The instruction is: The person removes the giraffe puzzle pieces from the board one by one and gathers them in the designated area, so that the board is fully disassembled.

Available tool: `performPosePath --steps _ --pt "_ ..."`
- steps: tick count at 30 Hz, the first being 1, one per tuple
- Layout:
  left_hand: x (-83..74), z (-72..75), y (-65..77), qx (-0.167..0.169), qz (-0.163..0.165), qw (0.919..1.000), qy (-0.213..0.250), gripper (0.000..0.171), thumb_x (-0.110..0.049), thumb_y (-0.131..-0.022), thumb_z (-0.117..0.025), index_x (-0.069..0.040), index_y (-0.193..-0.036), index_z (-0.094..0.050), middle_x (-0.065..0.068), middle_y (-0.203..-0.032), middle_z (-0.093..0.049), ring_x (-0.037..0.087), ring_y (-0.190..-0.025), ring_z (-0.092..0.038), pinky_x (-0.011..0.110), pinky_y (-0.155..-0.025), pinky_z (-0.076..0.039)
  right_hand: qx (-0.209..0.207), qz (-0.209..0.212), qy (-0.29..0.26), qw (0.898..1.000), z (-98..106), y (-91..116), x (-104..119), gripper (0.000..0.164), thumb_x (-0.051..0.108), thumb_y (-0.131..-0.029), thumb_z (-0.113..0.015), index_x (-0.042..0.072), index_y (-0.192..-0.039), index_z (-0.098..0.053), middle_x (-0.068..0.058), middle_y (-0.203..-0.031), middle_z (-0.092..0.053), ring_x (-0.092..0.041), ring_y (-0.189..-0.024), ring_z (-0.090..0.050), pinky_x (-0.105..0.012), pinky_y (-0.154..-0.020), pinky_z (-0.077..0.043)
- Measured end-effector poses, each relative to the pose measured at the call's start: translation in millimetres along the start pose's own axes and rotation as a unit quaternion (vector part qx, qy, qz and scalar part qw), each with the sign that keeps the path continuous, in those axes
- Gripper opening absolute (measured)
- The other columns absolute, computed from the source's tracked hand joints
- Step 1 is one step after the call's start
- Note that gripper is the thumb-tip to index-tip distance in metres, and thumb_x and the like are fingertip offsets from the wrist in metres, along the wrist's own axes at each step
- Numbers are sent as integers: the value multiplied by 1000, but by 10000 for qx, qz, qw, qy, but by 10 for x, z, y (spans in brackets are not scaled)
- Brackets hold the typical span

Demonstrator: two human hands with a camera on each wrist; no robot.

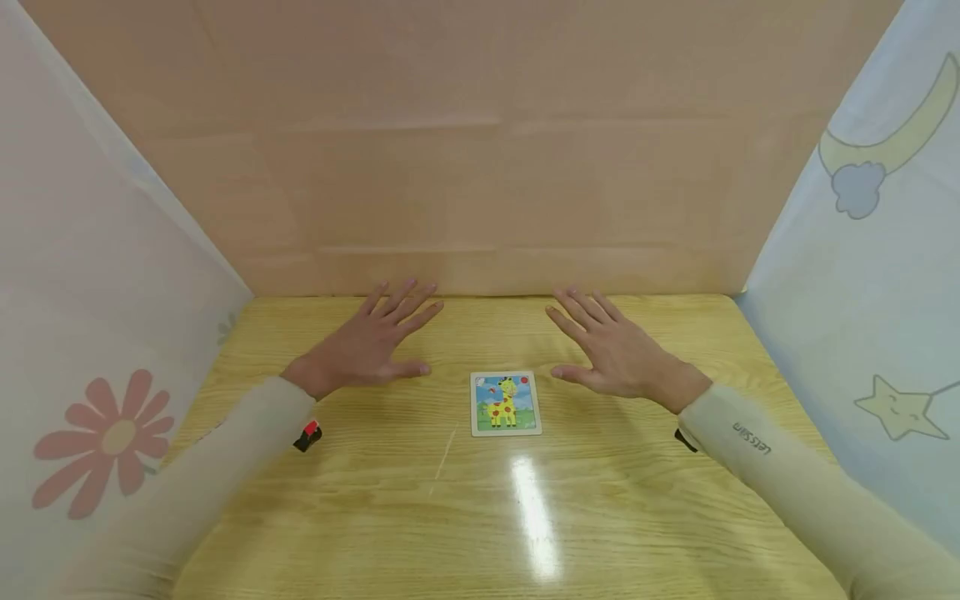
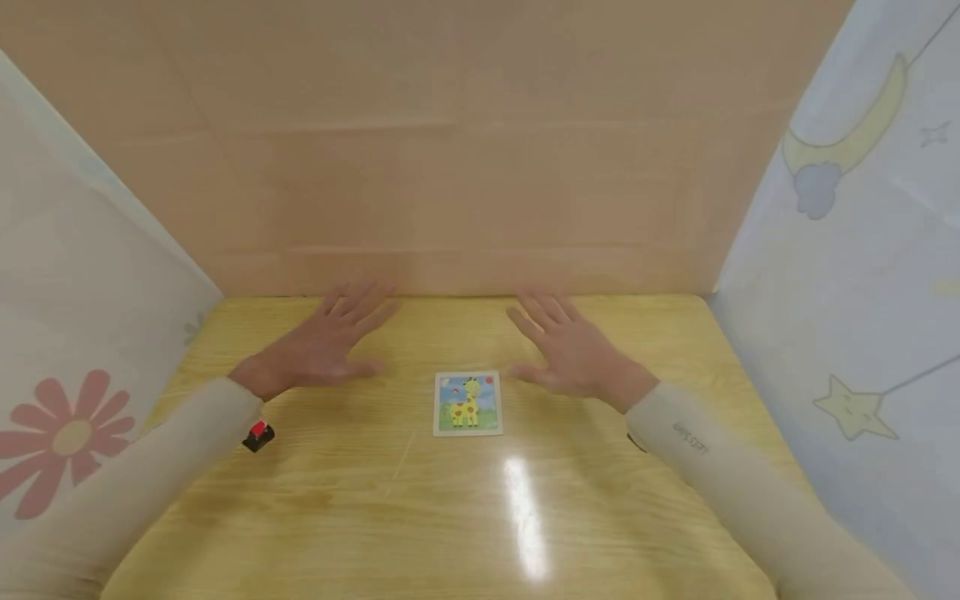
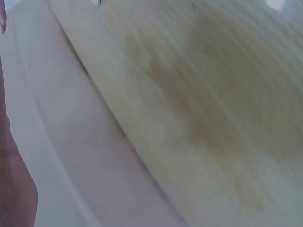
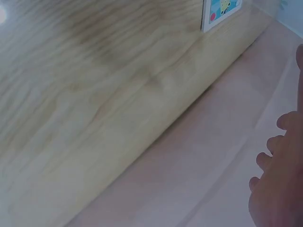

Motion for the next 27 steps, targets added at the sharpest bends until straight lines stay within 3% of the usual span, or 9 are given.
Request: performPosePath --steps 8,12,15,20,24,27 --pt "-97 -372 -31 7 269 9978 598 101 -68 -100 -59 -21 -174 -9 8 -183 -5 35 -170 0 67 -134 1 116 -268 -489 9984 -288 -54 113 90 59 -104 -59 10 -171 -23 -16 -180 -16 -41 -167 -20 -62 -135 -18" --pt "-131 -532 -21 55 524 9935 1005 99 -68 -100 -59 -20 -174 -13 4 -183 -4 31 -171 3 64 -135 7 87 -405 -1010 9940 -401 -91 200 83 54 -106 -60 7 -168 -31 -19 -176 -28 -41 -164 -28 -62 -133 -23" --pt "-150 -654 -14 147 713 9902 1192 97 -69 -101 -56 -21 -174 -13 1 -183 -2 29 -171 6 64 -135 8 12 -416 -1269 9910 -486 -133 281 72 45 -107 -63 4 -162 -42 -20 -168 -43 -42 -156 -41 -61 -130 -32" --pt "-216 -770 -43 320 876 9843 1500 98 -71 -101 -56 -17 -173 -18 0 -183 -3 28 -171 6 64 -135 7 -134 -241 -1191 9925 -640 -246 417 56 27 -103 -73 2 -151 -56 -18 -152 -61 -38 -141 -58 -57 -120 -47" --pt "-274 -879 -87 533 970 9786 1737 100 -70 -99 -60 -13 -172 -23 5 -183 -9 31 -171 2 65 -135 3 -54 -234 -1343 9907 -755 -329 505 52 25 -101 -75 3 -146 -62 -15 -143 -66 -34 -129 -63 -54 -110 -53" --pt "-332 -991 -109 711 967 9752 1861 102 -70 -97 -62 -12 -171 -24 7 -182 -11 33 -171 -2 65 -136 -1 112 -252 -1481 9886 -845 -378 576 47 28 -102 -74 5 -143 -65 -10 -131 -68 -26 -113 -63 -45 -97 -55"
Point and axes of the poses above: each hand's wrist, its own y-axis away from the middle knuckle, its own z-axis out of the back of the hand, x = y × z, the point moved 10 cm from there along -y, towards the middle knuckle
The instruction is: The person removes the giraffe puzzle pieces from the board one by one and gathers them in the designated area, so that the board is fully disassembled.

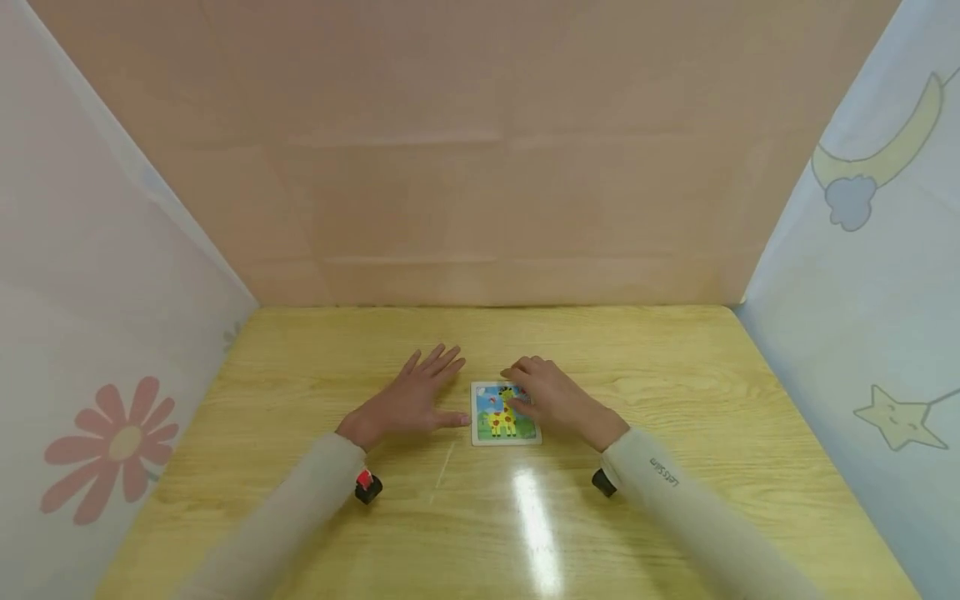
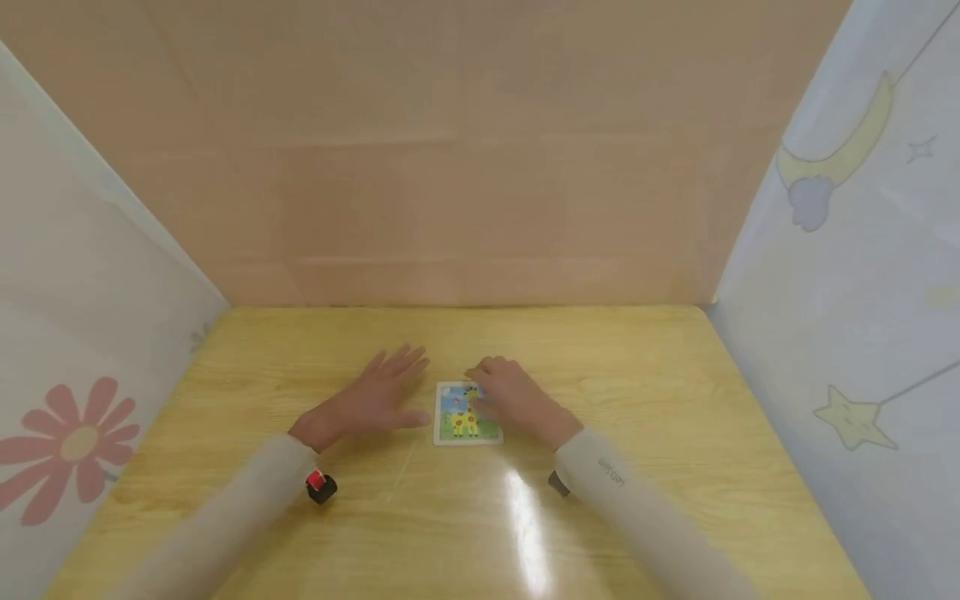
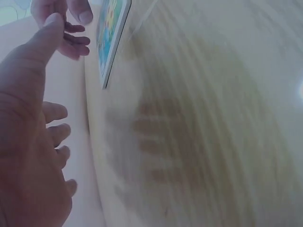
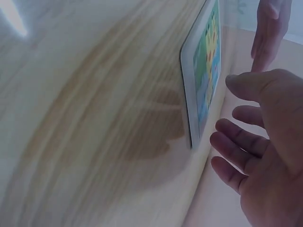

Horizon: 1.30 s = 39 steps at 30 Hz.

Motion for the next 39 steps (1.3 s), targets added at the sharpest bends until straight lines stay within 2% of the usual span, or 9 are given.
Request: performPosePath --steps 5,12,17,24,28,39 --pt "-67 -168 -37 197 -80 9998 7 106 -74 -96 -62 -11 -172 -22 6 -182 -11 32 -171 -5 62 -137 -5 238 -43 -157 9996 -139 -85 51 43 32 -103 -73 8 -138 -69 -1 -112 -64 -14 -91 -51 -30 -80 -47" --pt "-92 -319 -24 399 65 9992 46 110 -76 -94 -62 -13 -172 -18 2 -183 -8 29 -171 -4 58 -138 -5 453 -155 -332 9983 -226 -183 122 42 35 -103 -72 9 -135 -71 -3 -117 -62 -11 -91 -51 -28 -80 -51" --pt "-100 -341 -30 378 70 9992 -116 109 -76 -94 -62 -13 -172 -19 2 -183 -8 28 -171 -5 58 -138 -5 498 -132 -446 9977 -226 -214 169 41 34 -103 -73 8 -135 -71 -4 -116 -61 -11 -89 -51 -27 -80 -51" --pt "-118 -342 -47 302 -24 9995 47 107 -71 -95 -66 -9 -171 -23 6 -182 -11 33 -170 -6 63 -137 -6 638 -199 -464 9967 -258 -246 187 43 32 -103 -73 8 -139 -68 -5 -119 -60 -11 -89 -52 -26 -79 -51" --pt "-103 -360 -56 273 -75 9996 -38 106 -71 -95 -65 -9 -171 -24 7 -182 -12 34 -170 -8 64 -136 -8 742 -197 -393 9963 -260 -273 224 44 31 -103 -72 8 -141 -67 -6 -119 -61 -11 -90 -53 -28 -80 -52" --pt "-81 -375 -56 291 -100 9995 -111 111 -77 -94 -62 -12 -172 -19 4 -182 -8 30 -170 -5 63 -137 -6 808 -109 -222 9964 -211 -321 320 43 26 -102 -75 7 -139 -68 -8 -116 -63 -15 -88 -58 -33 -80 -55"
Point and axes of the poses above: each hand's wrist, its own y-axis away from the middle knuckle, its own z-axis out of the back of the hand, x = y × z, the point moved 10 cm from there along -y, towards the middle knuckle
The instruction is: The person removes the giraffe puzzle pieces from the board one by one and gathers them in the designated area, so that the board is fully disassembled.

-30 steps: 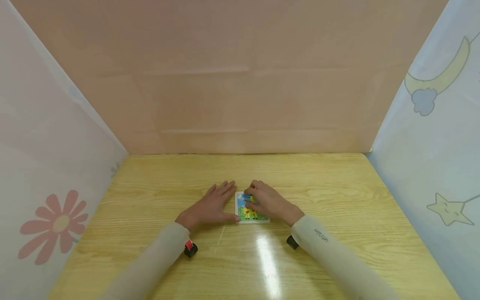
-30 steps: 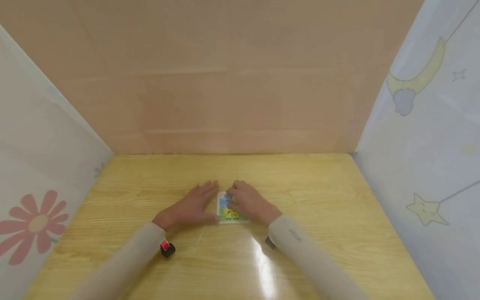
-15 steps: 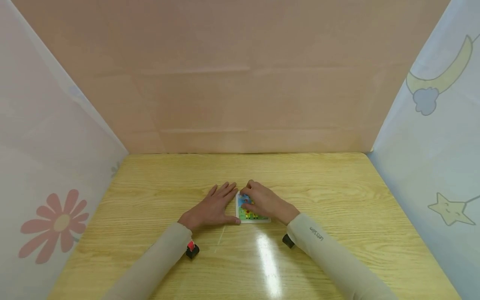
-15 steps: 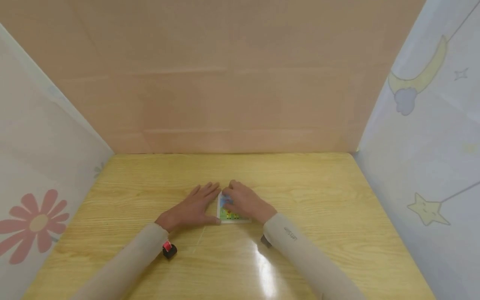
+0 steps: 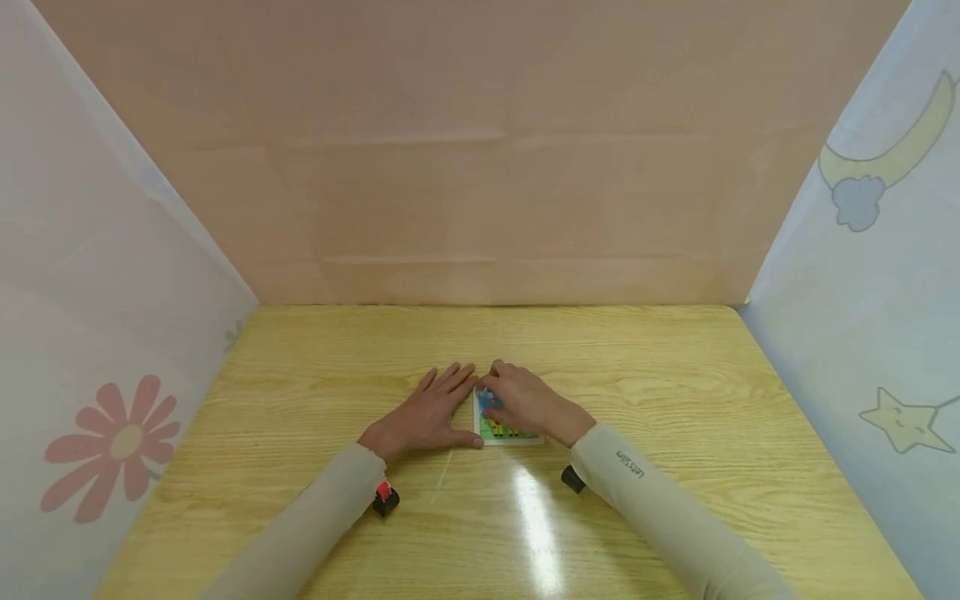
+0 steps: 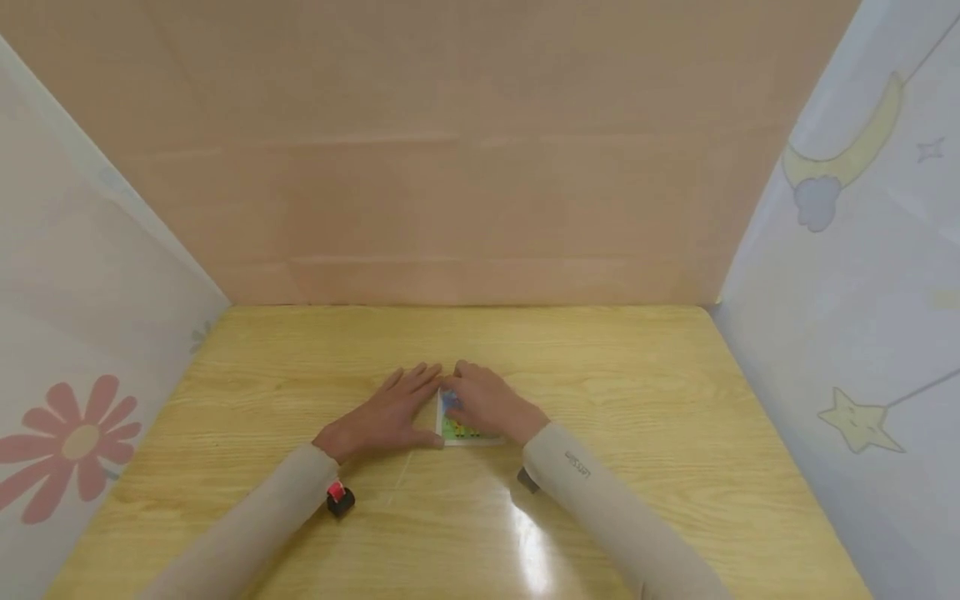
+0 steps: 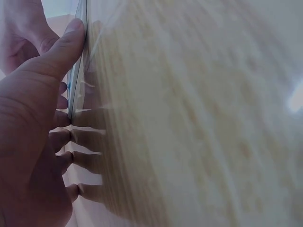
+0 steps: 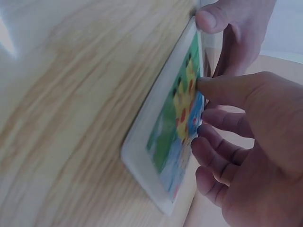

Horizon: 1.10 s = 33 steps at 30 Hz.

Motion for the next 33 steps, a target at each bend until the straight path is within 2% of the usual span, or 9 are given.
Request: performPosePath --steps 3,14,20,26,33 --pt "-9 0 -3 -4 -2 10000 -26 111 -77 -94 -62 -13 -173 -16 4 -182 -8 30 -170 -4 62 -137 -6 77 -64 -15 9999 1 -14 -9 43 28 -101 -76 8 -139 -68 -8 -119 -63 -17 -92 -61 -36 -85 -58" --pt "-3 13 -1 -93 43 9999 -115 110 -76 -94 -63 -16 -173 -15 4 -182 -12 30 -170 -8 62 -137 -8 253 -309 -695 9968 1 -77 -83 42 26 -99 -79 9 -135 -66 -10 -129 -60 -21 -102 -64 -42 -95 -60" --pt "-9 12 8 -98 19 9999 -33 110 -73 -94 -65 -17 -173 -14 5 -182 -13 32 -170 -8 63 -136 -8 154 -258 -689 9972 -17 -83 -95 42 22 -100 -77 9 -138 -65 -7 -127 -62 -20 -105 -65 -42 -98 -59" --pt "10 -6 -7 -70 65 9999 -51 111 -76 -93 -64 -20 -174 -10 4 -182 -11 30 -170 -7 62 -137 -9 -58 -198 -998 9948 57 -64 -84 32 9 -103 -69 8 -135 -68 -6 -124 -63 -18 -104 -65 -41 -98 -60" --pt "2 4 0 -36 57 9999 -128 109 -75 -93 -64 -20 -173 -15 4 -182 -13 32 -170 -10 63 -136 -11 -29 -76 -1234 9923 129 -56 -40 20 8 -103 -69 8 -123 -72 -5 -117 -71 -17 -104 -68 -43 -95 -60"
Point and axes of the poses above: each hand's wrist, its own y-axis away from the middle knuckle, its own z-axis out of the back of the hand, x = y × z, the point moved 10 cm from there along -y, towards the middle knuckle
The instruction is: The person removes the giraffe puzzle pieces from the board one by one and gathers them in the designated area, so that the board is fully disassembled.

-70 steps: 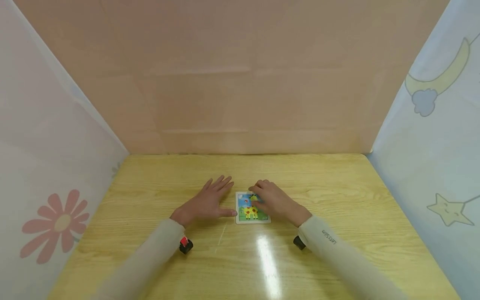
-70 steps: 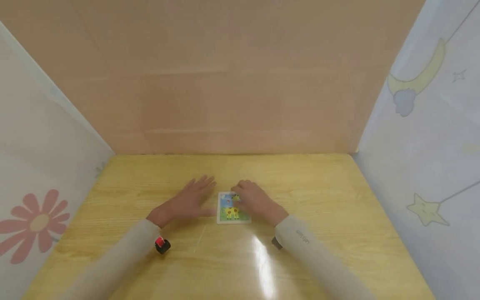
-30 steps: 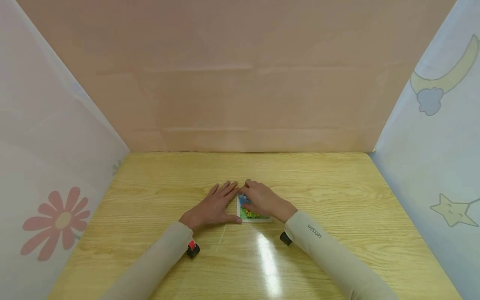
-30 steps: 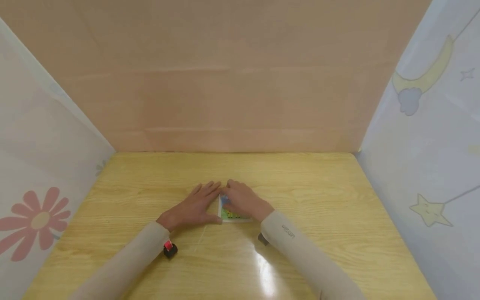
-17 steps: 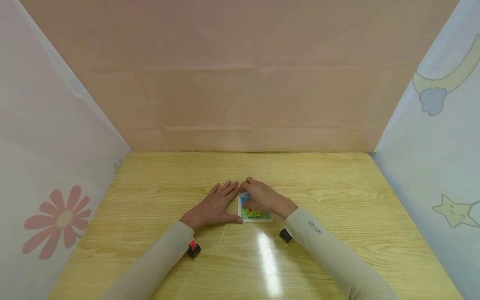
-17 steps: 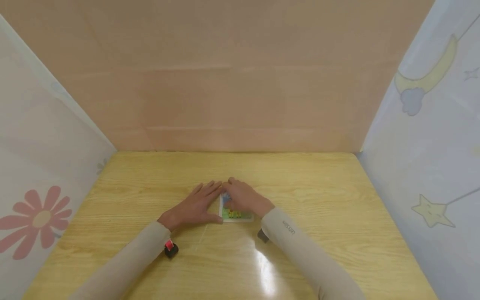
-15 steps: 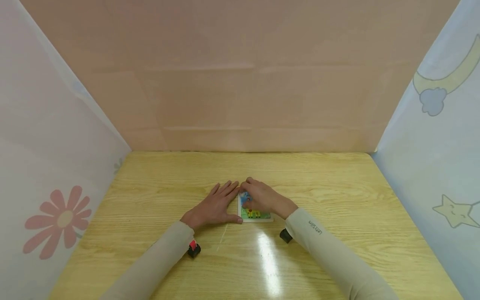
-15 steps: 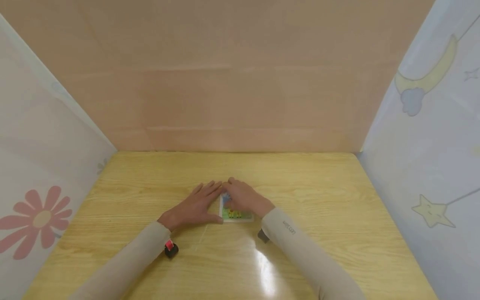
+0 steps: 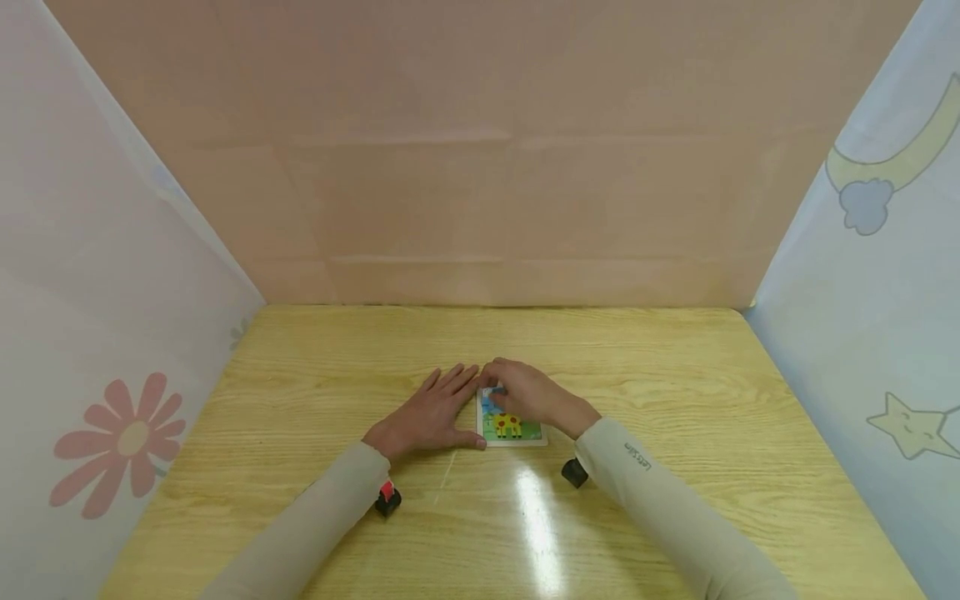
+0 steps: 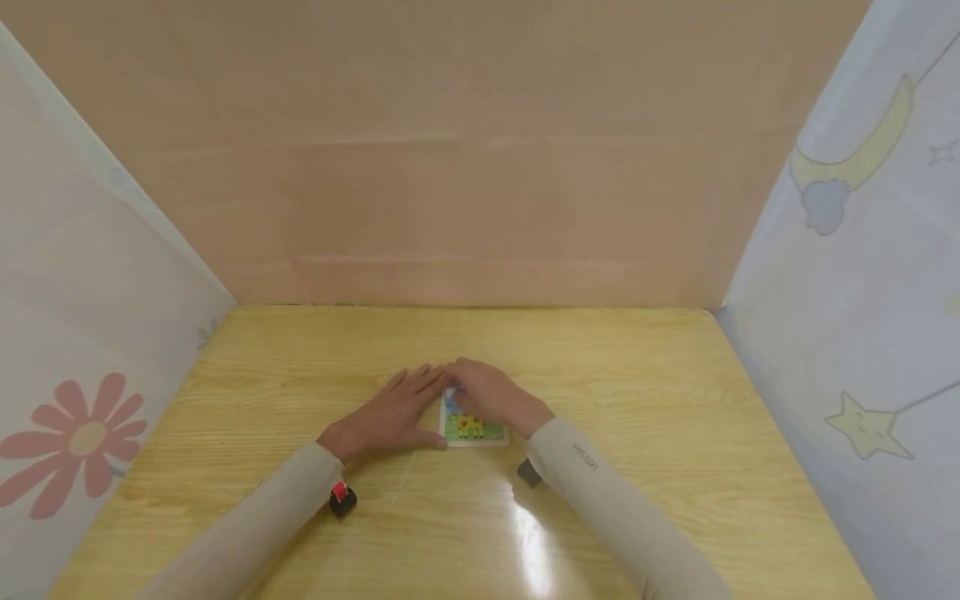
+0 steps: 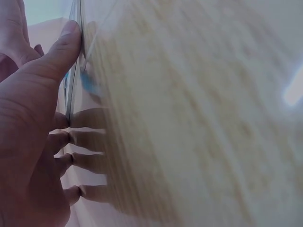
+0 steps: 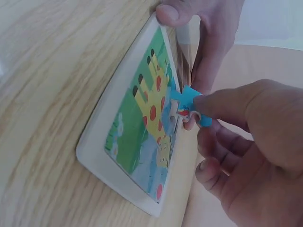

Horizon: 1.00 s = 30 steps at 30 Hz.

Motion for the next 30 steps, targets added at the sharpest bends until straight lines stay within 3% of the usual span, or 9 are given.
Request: performPosePath --steps 10,19,24,30 --pt "-31 17 15 145 71 9996 -234 109 -77 -94 -60 -12 -172 -20 4 -182 -10 30 -170 -9 61 -137 -10 -134 -314 -447 9984 213 69 -142 17 9 -104 -67 8 -121 -71 -3 -109 -74 -10 -84 -64 -29 -78 -56" --pt "-27 -7 4 275 96 9991 -298 110 -79 -94 -58 -12 -172 -19 4 -183 -8 29 -171 -7 60 -137 -11 -314 -731 -394 9960 433 264 -495 8 12 -105 -67 12 -111 -72 -5 -101 -75 -12 -67 -57 -27 -64 -48" --pt "-42 -4 13 319 83 9989 -322 110 -80 -95 -56 -12 -172 -18 4 -183 -7 29 -171 -7 60 -137 -11 -402 -1010 -415 9932 563 393 -701 8 14 -106 -65 14 -111 -71 -3 -103 -73 -14 -64 -47 -29 -60 -43" --pt "-41 -3 16 304 82 9989 -345 111 -80 -94 -57 -12 -172 -17 5 -183 -7 30 -171 -8 60 -137 -11 -412 -1189 -373 9914 688 534 -923 9 13 -107 -63 11 -112 -70 -6 -104 -72 -16 -65 -49 -29 -61 -43"
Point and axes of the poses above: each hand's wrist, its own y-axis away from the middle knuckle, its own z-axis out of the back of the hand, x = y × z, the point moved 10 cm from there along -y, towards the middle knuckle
